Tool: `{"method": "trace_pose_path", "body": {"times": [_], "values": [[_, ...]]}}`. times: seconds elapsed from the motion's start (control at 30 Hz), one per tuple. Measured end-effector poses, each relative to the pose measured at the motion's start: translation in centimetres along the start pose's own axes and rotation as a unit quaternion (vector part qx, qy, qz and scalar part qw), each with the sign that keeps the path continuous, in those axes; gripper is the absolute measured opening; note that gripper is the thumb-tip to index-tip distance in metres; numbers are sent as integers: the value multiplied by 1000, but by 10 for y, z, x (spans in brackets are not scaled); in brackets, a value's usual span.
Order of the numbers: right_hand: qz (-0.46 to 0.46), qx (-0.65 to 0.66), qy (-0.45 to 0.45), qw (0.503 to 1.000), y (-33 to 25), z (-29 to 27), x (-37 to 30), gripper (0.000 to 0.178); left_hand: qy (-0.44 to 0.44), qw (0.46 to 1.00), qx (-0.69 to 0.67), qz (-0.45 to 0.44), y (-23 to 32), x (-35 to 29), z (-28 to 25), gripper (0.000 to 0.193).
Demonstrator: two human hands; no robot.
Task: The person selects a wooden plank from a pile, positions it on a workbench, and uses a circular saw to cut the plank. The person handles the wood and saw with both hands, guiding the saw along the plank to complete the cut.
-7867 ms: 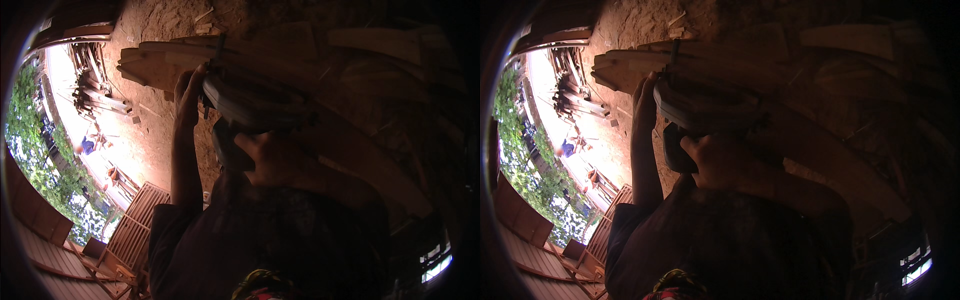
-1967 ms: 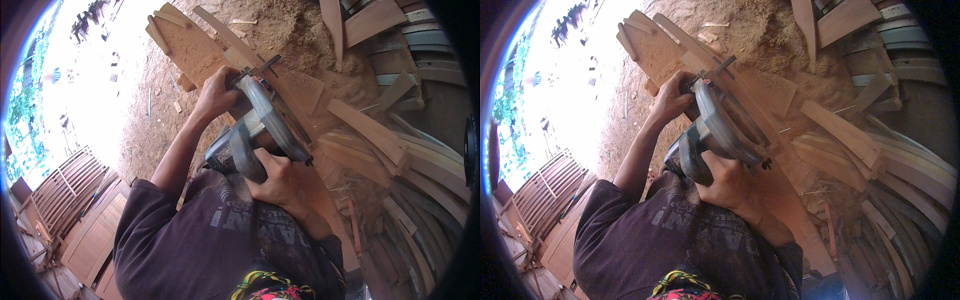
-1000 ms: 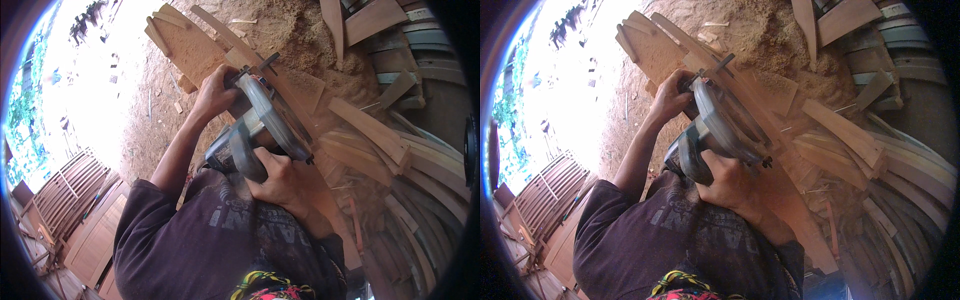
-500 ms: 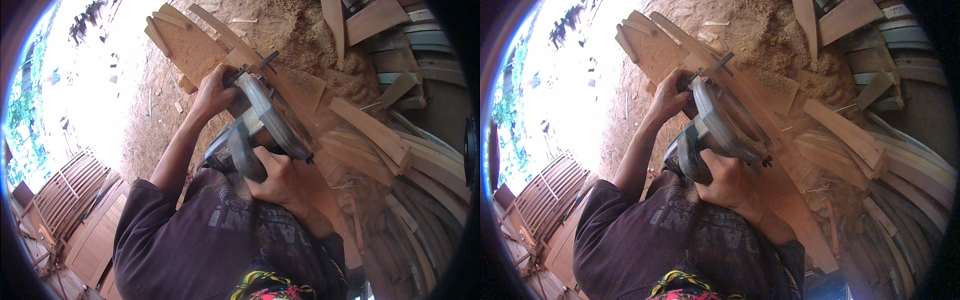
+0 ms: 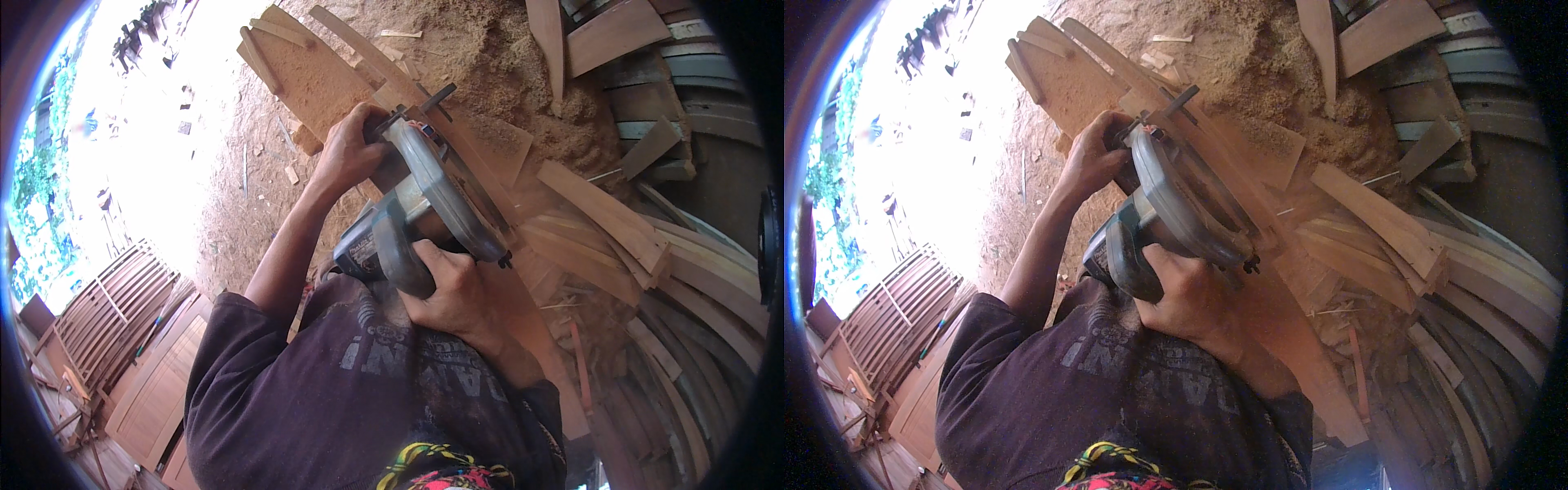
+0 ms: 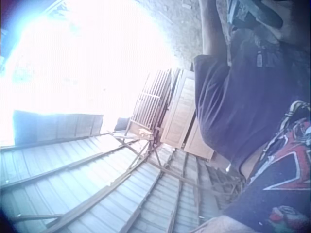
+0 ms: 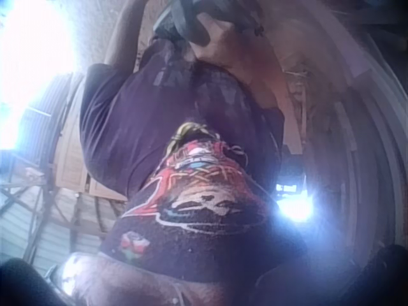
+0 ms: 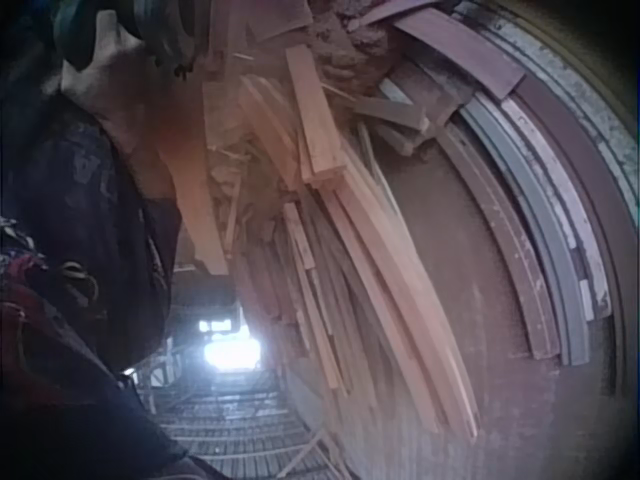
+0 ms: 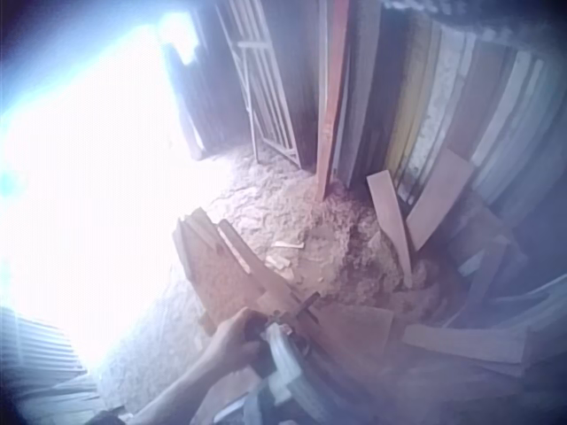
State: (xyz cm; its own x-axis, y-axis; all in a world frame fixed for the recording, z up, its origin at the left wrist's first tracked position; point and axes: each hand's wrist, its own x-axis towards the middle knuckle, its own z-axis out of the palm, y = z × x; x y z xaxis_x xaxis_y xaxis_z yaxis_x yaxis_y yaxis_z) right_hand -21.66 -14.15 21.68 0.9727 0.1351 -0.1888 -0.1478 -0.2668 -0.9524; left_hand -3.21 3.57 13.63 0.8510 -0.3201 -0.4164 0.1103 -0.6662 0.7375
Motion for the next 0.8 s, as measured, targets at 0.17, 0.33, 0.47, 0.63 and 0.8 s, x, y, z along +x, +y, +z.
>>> {"method": "trace_pose_path", "body": {"times": [0.17, 0.33, 0.47, 0.63, 0.8], "values": [[-9, -4, 2, 1000, 1, 1, 2, 34, -3, 1000, -10, 8, -11, 5, 0, 45], [-5, -1, -3, 1000, 1, 1, 4, 36, -2, 1000, -14, 1, -9, 6, -1, 45], [-1, -1, -6, 1000, -2, 1, 6, 36, -3, 1000, -25, 6, -16, 8, -1, 45], [-10, -4, -3, 1000, -1, 1, 8, 36, 1, 1000, -21, 4, -12, 8, -3, 44], [-7, -3, -3, 1000, 0, 3, 9, 34, -1, 1000, -8, 6, -8, 8, -7, 44]]}}
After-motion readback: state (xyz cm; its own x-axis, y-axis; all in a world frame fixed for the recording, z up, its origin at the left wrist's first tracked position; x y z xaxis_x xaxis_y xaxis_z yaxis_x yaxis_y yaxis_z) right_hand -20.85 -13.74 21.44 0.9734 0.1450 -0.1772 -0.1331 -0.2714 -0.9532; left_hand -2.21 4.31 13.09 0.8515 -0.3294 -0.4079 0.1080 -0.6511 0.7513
